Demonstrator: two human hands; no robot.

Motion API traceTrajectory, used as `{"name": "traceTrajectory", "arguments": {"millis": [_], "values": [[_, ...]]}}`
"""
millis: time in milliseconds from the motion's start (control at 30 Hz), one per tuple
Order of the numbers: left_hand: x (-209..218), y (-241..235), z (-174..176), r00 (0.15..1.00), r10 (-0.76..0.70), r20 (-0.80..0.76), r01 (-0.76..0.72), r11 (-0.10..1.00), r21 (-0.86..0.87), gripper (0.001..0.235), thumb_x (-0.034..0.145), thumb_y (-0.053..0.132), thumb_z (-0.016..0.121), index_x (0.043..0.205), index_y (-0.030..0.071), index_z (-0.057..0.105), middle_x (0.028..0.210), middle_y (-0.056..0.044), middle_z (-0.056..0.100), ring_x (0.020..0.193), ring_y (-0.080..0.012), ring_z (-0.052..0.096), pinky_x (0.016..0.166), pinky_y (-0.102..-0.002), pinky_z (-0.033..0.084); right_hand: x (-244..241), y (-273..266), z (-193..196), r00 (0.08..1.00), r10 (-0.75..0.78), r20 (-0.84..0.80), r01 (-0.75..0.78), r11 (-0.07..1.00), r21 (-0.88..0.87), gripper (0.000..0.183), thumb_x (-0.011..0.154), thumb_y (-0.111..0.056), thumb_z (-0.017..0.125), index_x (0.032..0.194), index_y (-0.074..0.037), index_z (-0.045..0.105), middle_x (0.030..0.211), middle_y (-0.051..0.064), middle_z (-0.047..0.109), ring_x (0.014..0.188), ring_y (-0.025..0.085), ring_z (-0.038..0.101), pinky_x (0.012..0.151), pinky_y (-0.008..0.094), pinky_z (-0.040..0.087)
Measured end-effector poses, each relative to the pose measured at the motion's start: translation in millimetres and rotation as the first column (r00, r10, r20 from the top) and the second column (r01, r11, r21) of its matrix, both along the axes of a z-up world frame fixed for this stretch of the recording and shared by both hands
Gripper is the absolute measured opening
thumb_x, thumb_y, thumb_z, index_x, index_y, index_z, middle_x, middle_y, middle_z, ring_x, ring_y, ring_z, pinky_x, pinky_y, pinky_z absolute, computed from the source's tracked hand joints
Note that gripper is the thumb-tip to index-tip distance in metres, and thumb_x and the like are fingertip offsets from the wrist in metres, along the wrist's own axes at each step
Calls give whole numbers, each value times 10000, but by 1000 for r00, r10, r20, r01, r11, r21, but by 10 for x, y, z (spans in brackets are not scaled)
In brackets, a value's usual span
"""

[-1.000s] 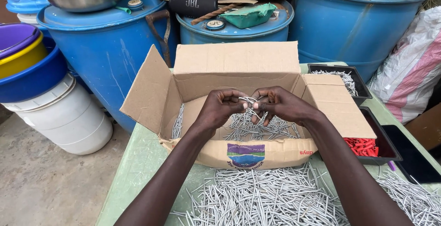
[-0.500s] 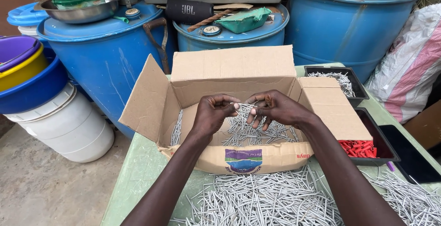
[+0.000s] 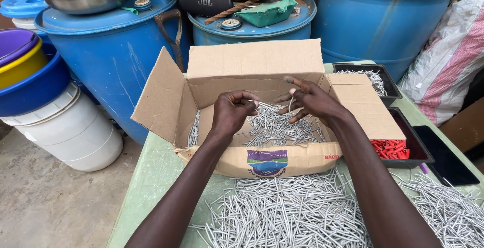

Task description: Sorting and inspecting small metal clips from a large pile into a cardboard box and plastic trays.

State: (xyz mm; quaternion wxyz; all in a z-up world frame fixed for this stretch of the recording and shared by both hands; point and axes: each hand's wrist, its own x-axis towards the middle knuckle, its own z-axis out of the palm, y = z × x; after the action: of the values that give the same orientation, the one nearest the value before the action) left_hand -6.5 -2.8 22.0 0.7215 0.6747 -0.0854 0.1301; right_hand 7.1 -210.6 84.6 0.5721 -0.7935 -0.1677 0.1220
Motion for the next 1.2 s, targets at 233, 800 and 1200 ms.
{"name": "traceTrajectory", "arguments": {"millis": [233,800,1200], "values": [[-29,-51,16,997,-76,-13,76,997,28,195,759,-37,701,948,-22,748,702,-114,664,672,-117,704,687,-228,616,313,-78,-284,996,13,83,-18,998,55,227,1008,-100,468,1187,18,541,653,176,624,508,233,671,421,323,606],[-41,-44,-5,970,-230,-83,237,967,88,234,775,-71,680,1003,-49,729,755,-160,683,689,-153,719,688,-254,638,63,140,-161,952,299,-66,-305,946,-111,321,1005,-150,424,1236,27,560,850,160,648,739,217,685,536,300,627],[58,-61,-107,972,-226,-59,229,972,59,296,771,-88,712,1064,-48,712,833,-152,690,760,-158,720,759,-286,633,109,88,-173,927,364,-93,-368,929,-40,327,934,-42,548,1216,115,603,746,150,648,602,154,646,432,224,575]]}}
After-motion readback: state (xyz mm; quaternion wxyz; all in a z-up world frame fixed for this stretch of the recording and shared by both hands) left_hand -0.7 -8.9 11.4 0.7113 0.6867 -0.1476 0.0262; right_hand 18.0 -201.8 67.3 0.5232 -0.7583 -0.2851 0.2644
